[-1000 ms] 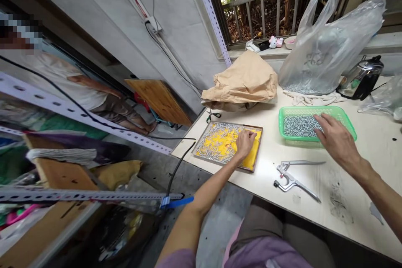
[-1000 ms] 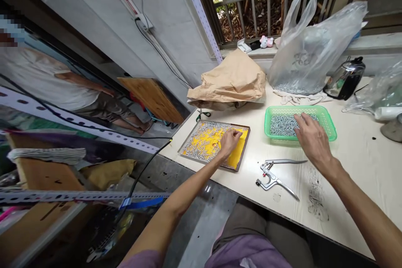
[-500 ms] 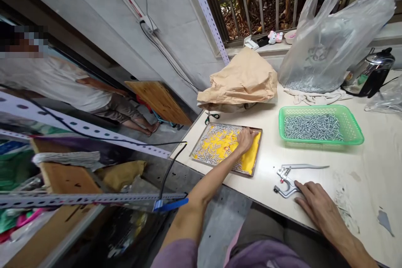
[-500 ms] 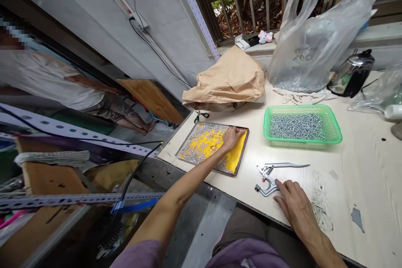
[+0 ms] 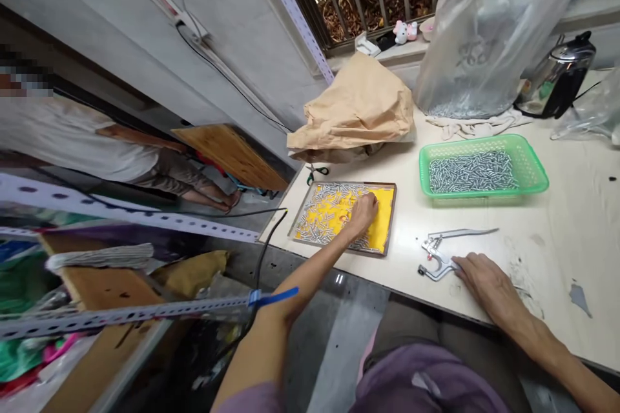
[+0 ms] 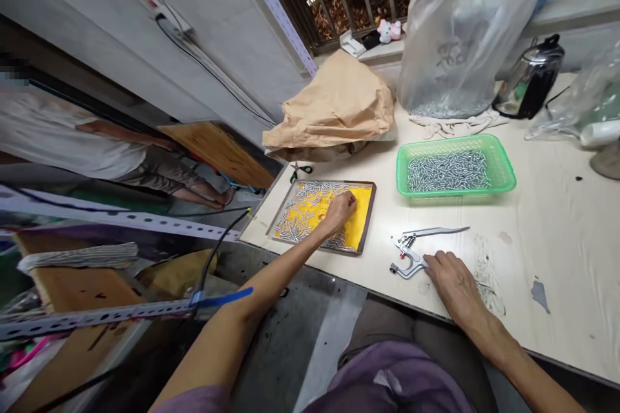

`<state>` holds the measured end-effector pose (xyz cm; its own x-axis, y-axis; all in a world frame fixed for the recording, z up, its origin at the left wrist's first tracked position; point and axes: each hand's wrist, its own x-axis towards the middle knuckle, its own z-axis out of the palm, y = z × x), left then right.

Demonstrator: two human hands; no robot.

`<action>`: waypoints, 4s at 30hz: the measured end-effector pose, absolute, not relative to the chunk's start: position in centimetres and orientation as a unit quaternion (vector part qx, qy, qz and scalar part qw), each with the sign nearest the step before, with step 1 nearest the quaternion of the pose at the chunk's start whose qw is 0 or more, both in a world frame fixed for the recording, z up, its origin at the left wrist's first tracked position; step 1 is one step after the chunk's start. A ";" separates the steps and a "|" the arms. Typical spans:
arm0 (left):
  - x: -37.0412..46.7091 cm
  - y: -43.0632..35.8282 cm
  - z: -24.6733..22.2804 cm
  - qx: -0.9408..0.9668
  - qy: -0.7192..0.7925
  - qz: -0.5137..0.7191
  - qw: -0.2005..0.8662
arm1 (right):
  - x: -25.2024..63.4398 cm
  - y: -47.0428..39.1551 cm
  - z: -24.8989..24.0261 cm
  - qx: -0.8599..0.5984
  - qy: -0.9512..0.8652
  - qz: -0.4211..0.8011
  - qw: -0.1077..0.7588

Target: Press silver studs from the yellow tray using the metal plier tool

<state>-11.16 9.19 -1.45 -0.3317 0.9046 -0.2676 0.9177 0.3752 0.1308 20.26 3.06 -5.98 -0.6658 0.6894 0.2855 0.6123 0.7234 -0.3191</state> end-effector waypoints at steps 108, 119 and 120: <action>1.4 3.1 -3.0 0.868 0.449 -0.014 0.214 | 20.4 4.4 -1.7 -0.400 -0.913 0.073 -0.037; 2.0 3.4 -3.4 0.849 0.467 -0.017 0.246 | 20.4 3.8 -3.2 -0.375 -0.921 0.104 -0.008; 2.0 3.5 -3.4 0.849 0.467 -0.020 0.245 | 20.3 3.7 -3.3 -0.380 -0.919 0.102 -0.002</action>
